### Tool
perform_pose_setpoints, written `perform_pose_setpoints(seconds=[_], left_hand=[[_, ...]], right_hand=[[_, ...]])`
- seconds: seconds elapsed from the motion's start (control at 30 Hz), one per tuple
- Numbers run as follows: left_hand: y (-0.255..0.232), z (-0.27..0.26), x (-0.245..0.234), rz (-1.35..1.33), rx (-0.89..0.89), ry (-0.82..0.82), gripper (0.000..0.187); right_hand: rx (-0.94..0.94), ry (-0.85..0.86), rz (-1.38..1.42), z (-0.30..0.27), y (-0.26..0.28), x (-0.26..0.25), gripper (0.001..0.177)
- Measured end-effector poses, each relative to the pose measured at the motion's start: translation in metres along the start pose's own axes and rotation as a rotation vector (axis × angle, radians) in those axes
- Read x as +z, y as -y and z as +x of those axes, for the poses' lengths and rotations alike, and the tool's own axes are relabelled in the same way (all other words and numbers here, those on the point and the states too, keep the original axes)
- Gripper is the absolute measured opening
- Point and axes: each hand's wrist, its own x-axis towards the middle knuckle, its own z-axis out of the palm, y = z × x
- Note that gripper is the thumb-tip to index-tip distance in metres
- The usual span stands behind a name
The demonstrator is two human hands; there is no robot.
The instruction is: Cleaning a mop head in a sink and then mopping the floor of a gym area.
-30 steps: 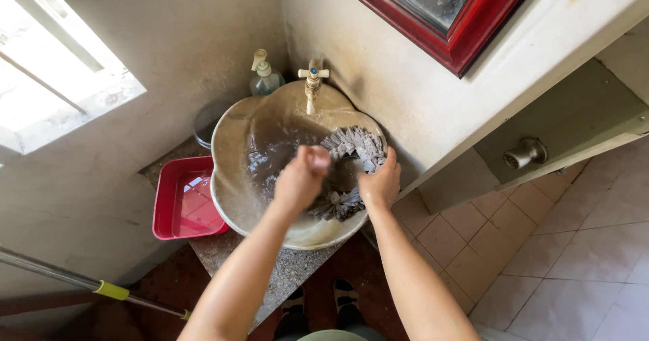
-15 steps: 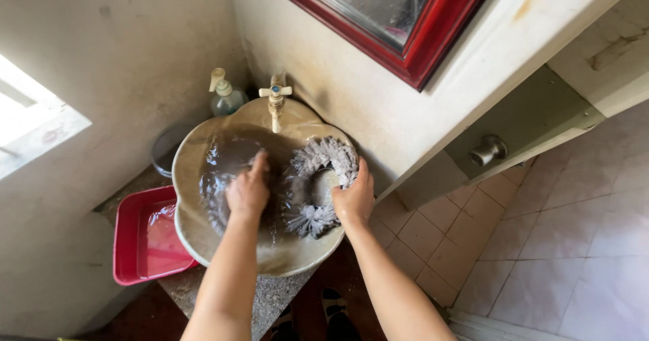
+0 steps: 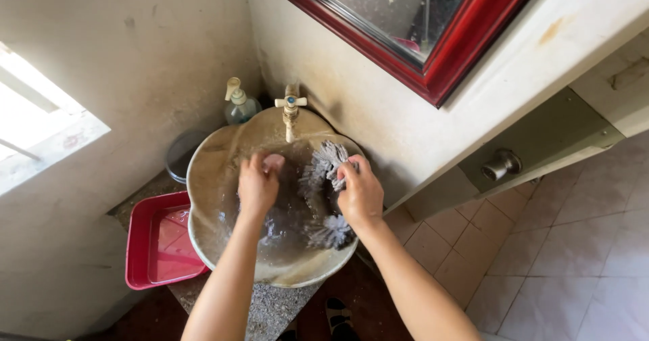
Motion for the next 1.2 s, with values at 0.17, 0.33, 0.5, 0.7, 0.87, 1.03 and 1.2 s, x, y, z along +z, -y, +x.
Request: perform_pose_setpoints(seconds=[0.17, 0.33, 0.5, 0.7, 0.87, 1.03, 1.2], left_hand=[[0.027, -0.027, 0.051, -0.619, -0.375, 0.294, 0.037], [-0.046, -0.048, -0.002, -1.150, -0.519, 0.312, 0.076], [-0.050, -0.040, -0.014, -1.170, -0.212, 0.177, 0.061], [-0.037, -0.028, -0.071, -0.536, 0.007, 0.287, 0.057], [-0.044, -0.023, -0.086, -0.316, 0.328, 0.235, 0.039], [-0.048, -0.023, -0.089, -0.182, 0.210, 0.298, 0.035], [-0.053, -0.016, -0.085, -0.146, -0.147, 0.442, 0.055]], right_hand=[[0.007, -0.055, 0.295, 0.028, 0.007, -0.035, 0.038], [0.037, -0.162, 0.493, 0.043, 0.025, -0.084, 0.040], [0.092, -0.133, 0.679, -0.002, -0.009, -0.025, 0.040], [0.470, 0.386, 0.721, -0.017, 0.000, -0.022, 0.069], [0.166, 0.369, 0.472, 0.024, 0.056, -0.059, 0.097], [-0.109, 0.400, 0.574, 0.034, 0.071, -0.040, 0.051], [-0.030, 0.495, 0.429, 0.022, 0.056, 0.004, 0.052]])
